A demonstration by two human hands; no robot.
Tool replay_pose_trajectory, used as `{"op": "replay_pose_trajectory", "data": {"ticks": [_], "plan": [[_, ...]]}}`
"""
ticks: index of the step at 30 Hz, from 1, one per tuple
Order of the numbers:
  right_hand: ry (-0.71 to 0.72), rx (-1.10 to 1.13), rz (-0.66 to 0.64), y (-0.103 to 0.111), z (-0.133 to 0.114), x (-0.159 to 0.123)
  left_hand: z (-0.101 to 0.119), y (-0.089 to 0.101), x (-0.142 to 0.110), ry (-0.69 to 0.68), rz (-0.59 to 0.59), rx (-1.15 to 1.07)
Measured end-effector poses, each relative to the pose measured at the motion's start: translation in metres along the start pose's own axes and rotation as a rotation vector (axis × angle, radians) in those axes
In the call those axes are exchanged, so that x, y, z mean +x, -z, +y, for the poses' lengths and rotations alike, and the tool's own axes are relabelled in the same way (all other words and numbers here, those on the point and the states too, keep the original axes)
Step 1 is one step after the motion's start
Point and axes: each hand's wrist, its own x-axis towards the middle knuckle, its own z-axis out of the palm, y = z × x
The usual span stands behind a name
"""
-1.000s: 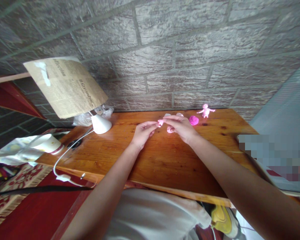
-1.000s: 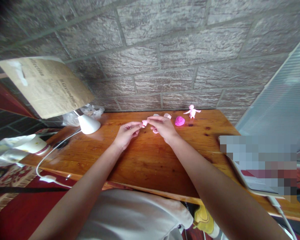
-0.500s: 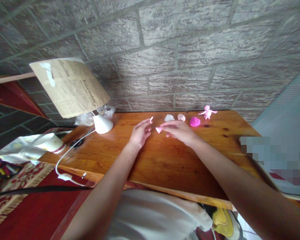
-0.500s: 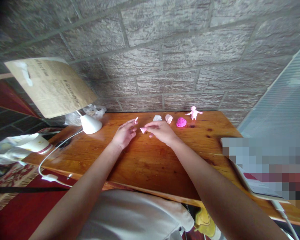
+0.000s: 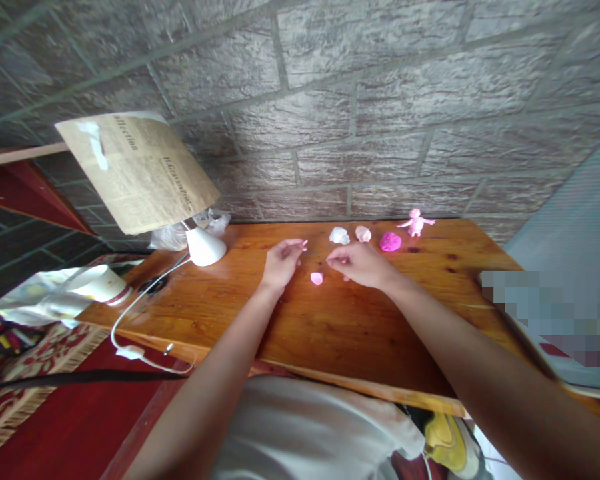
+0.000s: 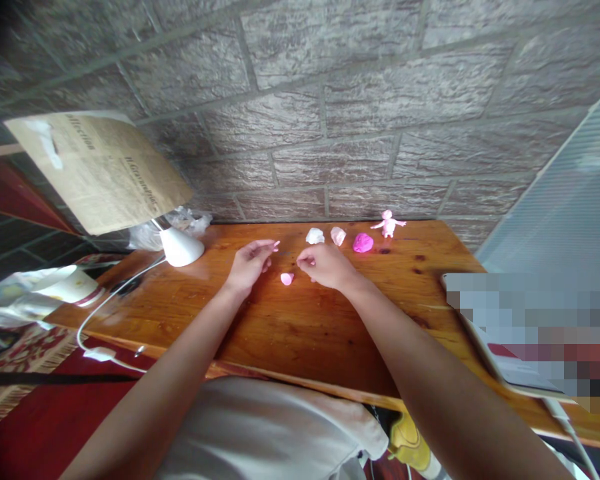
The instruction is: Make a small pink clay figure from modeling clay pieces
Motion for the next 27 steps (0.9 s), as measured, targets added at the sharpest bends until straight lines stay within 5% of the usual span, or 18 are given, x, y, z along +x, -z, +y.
{"op": "replay_pose_trajectory", "data": {"ticks": [5,10,16,23,27], "plan": [[0.043,0.039,0.255,0.009,0.004,0.003,-0.006,0.009,0.001,-0.213,-0.011,0.395],[0.096,0.161,0.035,-0.008,0.001,0.0,-0.009,0.013,0.001,-0.198,-0.126,0.487],[0.086,0.093,-0.021,-0.023,0.002,-0.002,-0.01,0.012,0.001,-0.233,-0.157,0.574],[0.02,0.274,-0.012,-0.019,0.008,0.003,-0.001,0.005,-0.005,-0.331,-0.104,0.465],[0.003,0.481,0.082,-0.015,0.005,0.005,0.0,0.0,-0.006,-0.119,-0.202,0.179]]}}
